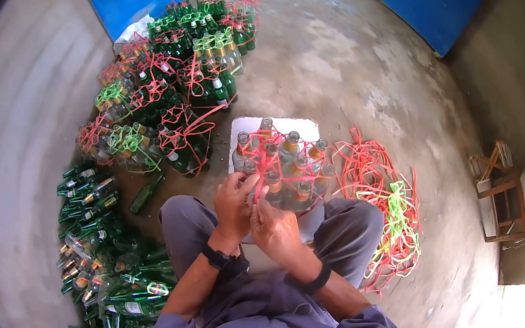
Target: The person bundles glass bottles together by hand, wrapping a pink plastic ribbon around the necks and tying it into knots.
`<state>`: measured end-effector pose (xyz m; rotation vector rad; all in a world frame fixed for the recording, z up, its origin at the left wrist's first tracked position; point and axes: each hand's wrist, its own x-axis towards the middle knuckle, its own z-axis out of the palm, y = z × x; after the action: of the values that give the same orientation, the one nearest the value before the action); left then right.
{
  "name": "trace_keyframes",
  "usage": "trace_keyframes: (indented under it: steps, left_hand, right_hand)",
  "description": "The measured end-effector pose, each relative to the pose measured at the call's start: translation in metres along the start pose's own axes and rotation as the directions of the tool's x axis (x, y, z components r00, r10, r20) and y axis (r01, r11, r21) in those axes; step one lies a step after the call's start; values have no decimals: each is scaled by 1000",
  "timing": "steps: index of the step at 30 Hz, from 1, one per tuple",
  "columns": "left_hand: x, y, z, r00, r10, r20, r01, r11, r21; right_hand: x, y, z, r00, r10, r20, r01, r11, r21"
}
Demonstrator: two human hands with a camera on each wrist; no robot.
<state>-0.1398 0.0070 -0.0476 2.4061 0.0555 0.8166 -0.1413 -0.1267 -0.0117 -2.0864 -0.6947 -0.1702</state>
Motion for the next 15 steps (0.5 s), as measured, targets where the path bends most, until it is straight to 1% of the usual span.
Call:
trace_keyframes:
  steps: [2, 3, 5, 6, 8, 10, 12, 14, 15]
  left_hand:
    - [0, 2, 3, 999, 5, 45, -1, 997, -80]
    - [2, 3, 3, 999, 4, 43, -1, 997, -81]
    - [7, 6, 3, 996, 86, -12, -86, 996, 1]
    - [7, 4, 5, 996, 86, -12, -86, 996, -1]
    - [7, 0, 7, 988, 96, 119, -111, 986, 126]
    - [8, 2, 7, 987, 106, 123, -124, 980, 153]
    - [8, 4, 8, 985, 117, 124, -138, 973, 183]
    - [5, 6, 11, 971, -11, 240, -36, 981, 190]
    - [5, 6, 12, 971, -10, 239, -38, 980, 193]
  right_hand:
    - [2, -1, 0, 1000, -8, -1, 8, 1000, 13]
    - [2, -1, 0, 1000, -14, -3, 14, 1000, 25]
    - [2, -2, -1, 1000, -7, 9, 7, 999, 48]
    - [2, -3, -1, 1000, -1, 20, 0, 997, 73]
    - [2, -4, -3, 1000, 4, 25, -6, 998, 68]
    - [3, -6, -6, 1000, 8, 29, -10, 998, 65]
    - [4, -9, -10, 1000, 23, -5, -23, 998, 61]
    - [4, -3, -13, 1000, 17, 17, -18, 999, 47]
    - [4, -1, -15, 999, 14, 39, -16, 999, 31]
